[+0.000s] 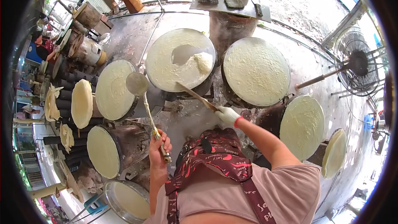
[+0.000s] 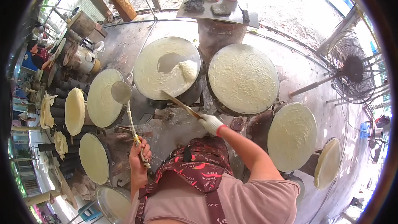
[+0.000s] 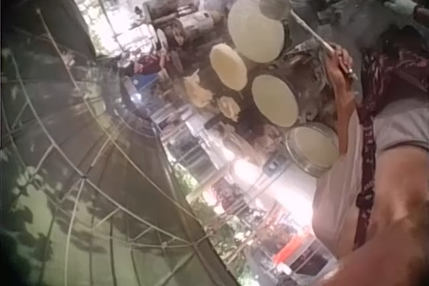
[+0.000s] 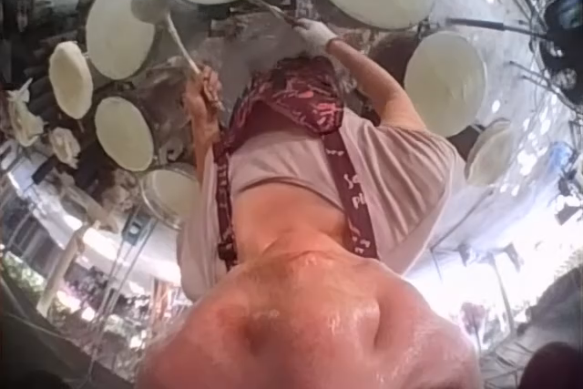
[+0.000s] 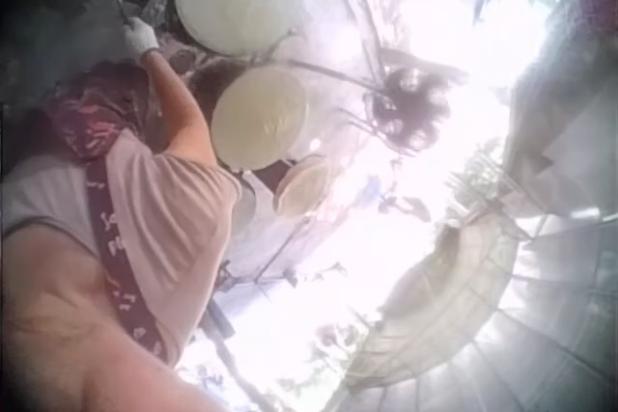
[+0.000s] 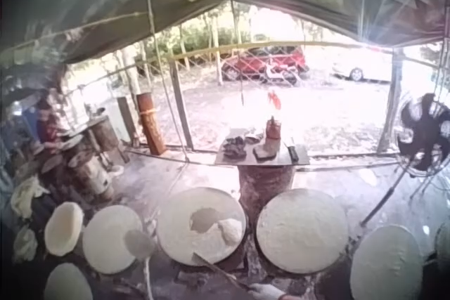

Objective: The person makes thin wrappers by scooping batter from a bowl onto heated circular plates with a ladle, spreading it with a wooden tool, and peeling the cooked wrappers off the plates to stack them.

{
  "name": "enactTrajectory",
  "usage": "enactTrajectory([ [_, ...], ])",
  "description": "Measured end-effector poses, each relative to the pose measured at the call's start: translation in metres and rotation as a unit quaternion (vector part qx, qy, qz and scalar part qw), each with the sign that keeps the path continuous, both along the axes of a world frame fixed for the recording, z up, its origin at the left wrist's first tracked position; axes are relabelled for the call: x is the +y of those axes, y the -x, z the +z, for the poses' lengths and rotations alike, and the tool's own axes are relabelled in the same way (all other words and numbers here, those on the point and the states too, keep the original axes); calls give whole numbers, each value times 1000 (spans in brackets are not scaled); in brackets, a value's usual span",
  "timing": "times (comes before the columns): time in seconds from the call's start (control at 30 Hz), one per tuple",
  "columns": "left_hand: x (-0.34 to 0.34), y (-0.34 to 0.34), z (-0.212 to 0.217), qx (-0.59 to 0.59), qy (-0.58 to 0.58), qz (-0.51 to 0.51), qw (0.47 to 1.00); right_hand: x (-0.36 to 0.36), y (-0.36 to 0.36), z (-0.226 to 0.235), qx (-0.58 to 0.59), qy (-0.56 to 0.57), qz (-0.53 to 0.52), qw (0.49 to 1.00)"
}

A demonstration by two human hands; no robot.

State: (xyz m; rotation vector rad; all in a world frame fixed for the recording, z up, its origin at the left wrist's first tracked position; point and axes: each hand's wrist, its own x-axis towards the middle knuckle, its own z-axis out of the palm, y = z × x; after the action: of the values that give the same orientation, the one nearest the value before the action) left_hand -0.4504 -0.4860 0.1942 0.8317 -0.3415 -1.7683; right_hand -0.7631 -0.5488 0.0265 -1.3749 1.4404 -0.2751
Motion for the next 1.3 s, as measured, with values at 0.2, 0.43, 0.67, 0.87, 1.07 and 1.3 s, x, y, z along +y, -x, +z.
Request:
enactTrajectory([
  [0.2,-13,-15,-4,7,-12,-16,1000,-143,-4,9,212,137,-256,933],
  [0.43,-25,-50,-6,15,-29,-40,999,-160,-37,-37,-10,233,-246,941],
  [0.67,-41,-72,-16,-13,-62,-87,994,-135,-64,-26,-119,104,-452,878],
  [0.87,-52,-75,-20,7,-68,-107,992,-121,-55,-13,-121,147,-480,856],
  [1.07,-50,-62,-29,8,-85,-97,992,-153,-45,36,-21,166,-259,951],
  [1.3,-39,-27,-25,-8,-129,-78,988,-182,-29,-13,7,168,-212,963],
])
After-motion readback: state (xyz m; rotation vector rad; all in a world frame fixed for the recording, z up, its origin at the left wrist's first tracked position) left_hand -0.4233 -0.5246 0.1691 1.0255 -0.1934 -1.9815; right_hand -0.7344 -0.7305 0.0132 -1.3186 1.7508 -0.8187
